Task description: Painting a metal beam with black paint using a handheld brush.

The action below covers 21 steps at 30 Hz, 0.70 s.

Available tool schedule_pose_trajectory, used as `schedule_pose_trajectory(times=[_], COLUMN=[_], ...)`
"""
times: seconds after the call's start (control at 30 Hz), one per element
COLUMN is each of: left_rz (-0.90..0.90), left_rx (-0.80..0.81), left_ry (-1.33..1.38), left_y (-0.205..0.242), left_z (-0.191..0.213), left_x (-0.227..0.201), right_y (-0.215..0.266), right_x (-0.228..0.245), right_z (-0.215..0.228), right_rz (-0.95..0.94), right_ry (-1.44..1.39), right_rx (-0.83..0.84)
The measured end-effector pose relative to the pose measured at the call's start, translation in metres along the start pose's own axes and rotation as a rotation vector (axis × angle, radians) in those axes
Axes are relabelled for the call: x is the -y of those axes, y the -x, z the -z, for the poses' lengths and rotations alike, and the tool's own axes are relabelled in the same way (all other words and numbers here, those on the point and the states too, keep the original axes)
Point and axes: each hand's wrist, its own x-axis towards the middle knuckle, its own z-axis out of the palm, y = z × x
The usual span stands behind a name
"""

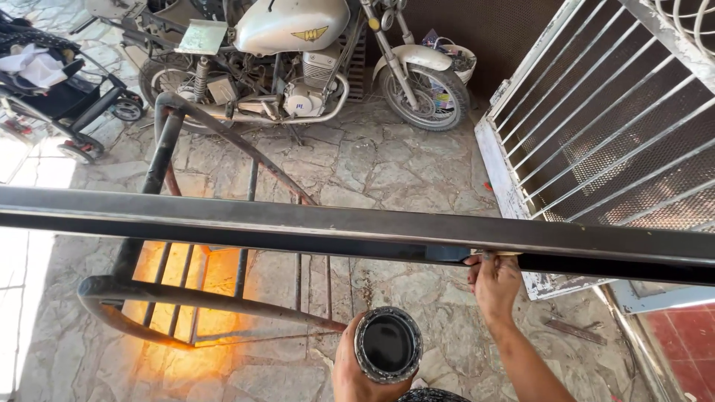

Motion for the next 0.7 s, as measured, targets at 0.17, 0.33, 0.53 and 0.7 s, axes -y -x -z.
schedule_pose_trajectory(times=[0.17,0.33,0.53,0.7], left_rz=[0.072,0.077,0.007,-0.007], left_rx=[0.042,0.125,0.122,0.120], left_ry=[0.017,-0.002,0.023,0.041], left_y=[-0.006,-0.012,-0.017,-0.020], left_z=[0.012,0.022,0.033,0.038], left_x=[-0.004,-0.013,-0.011,-0.014], right_y=[0.000,0.006,-0.001,0.000], right_x=[0.018,0.013,0.001,-0.007], right_z=[0.003,-0.016,0.002,-0.015], right_rz=[-0.056,-0.083,-0.031,-0.018], right_ry=[0.028,0.106,0.032,0.064], right_rx=[-0.206,-0.046,-0.123,-0.018])
